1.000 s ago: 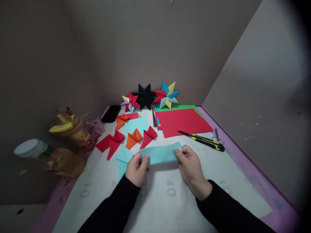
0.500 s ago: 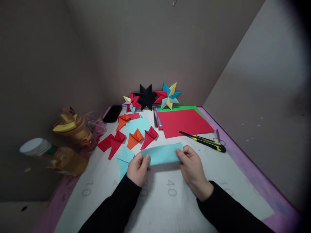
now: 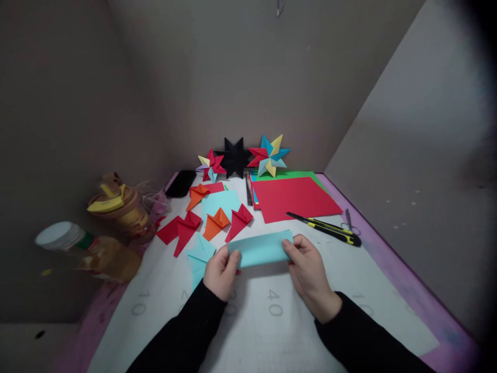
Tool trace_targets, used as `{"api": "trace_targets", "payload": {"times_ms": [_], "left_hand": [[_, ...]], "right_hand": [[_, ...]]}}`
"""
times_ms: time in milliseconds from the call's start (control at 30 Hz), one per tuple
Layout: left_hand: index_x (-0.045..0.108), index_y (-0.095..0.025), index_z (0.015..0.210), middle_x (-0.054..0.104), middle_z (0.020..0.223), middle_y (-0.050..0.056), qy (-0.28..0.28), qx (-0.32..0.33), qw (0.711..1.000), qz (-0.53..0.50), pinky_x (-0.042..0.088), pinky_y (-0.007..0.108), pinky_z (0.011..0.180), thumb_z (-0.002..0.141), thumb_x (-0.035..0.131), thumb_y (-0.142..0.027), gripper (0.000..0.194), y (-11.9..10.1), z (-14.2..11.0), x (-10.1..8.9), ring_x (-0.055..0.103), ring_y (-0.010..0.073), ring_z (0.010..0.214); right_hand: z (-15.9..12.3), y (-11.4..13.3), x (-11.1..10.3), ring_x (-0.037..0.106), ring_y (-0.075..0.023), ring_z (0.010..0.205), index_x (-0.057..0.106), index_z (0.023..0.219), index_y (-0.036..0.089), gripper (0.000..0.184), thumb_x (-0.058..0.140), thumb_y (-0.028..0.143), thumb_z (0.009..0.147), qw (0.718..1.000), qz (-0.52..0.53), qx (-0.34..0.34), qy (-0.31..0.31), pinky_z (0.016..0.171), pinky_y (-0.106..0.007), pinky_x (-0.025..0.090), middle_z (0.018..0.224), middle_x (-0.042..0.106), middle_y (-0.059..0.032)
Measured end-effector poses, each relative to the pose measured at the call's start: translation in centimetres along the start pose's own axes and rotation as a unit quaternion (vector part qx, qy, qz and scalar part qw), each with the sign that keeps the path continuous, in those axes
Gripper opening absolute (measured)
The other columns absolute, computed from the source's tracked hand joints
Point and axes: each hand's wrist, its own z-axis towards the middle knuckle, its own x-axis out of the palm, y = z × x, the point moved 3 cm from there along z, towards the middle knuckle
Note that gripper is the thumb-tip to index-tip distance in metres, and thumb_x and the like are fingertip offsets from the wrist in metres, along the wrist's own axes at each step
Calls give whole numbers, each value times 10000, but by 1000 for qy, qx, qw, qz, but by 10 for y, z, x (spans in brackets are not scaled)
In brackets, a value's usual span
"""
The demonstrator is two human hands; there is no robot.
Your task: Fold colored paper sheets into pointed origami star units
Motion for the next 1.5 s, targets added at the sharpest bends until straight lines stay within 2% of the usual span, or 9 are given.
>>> {"api": "trace_targets", "payload": {"times_ms": [333, 600, 767, 1033, 1300, 1500], "left_hand": [[598, -139, 887, 463, 622, -30, 4, -10, 1000, -23, 456, 230, 489, 794, 516, -462, 346, 4, 3, -4, 454, 126, 572], [587, -146, 790, 449, 594, -33, -14, -14, 999, -45, 449, 222, 469, 764, 547, -478, 336, 0, 1, -3, 441, 118, 550], [570, -148, 757, 432, 577, -35, 2, -19, 999, -46, 444, 221, 465, 752, 558, -487, 339, -1, 2, -2, 434, 114, 540], [540, -158, 696, 412, 571, -43, 2, -25, 999, -34, 461, 238, 477, 755, 544, -500, 347, 0, 2, -3, 436, 115, 533], [572, -156, 738, 442, 577, -39, 2, -33, 999, -41, 433, 224, 469, 722, 562, -515, 359, -2, 3, -3, 444, 115, 530], [550, -170, 667, 466, 579, -35, -51, -25, 997, -56, 402, 213, 462, 722, 582, -467, 303, -7, 1, -1, 432, 116, 540]], "right_hand": [[4, 4, -3, 387, -122, 606, 513, 609, 194, 264, 700, 338, 728, 1000, 11, -27, -6, 597, -267, 317, 617, 460, 35], [6, 5, -5, 419, -137, 637, 507, 602, 194, 278, 699, 352, 726, 999, -9, -36, -8, 622, -283, 343, 644, 494, 13], [6, 5, -5, 402, -135, 618, 491, 593, 196, 297, 694, 366, 727, 999, -14, -39, -12, 612, -286, 342, 620, 463, 19], [6, 3, -7, 422, -134, 626, 536, 621, 193, 245, 706, 341, 720, 999, -8, -29, -16, 613, -279, 339, 641, 504, 17], [6, 5, -5, 443, -140, 625, 520, 609, 194, 264, 708, 350, 710, 999, -7, -34, -19, 613, -283, 358, 644, 522, 12], [6, 9, -2, 447, -133, 633, 498, 603, 193, 267, 687, 328, 735, 999, -8, -50, -9, 636, -284, 368, 648, 510, 20]]}}
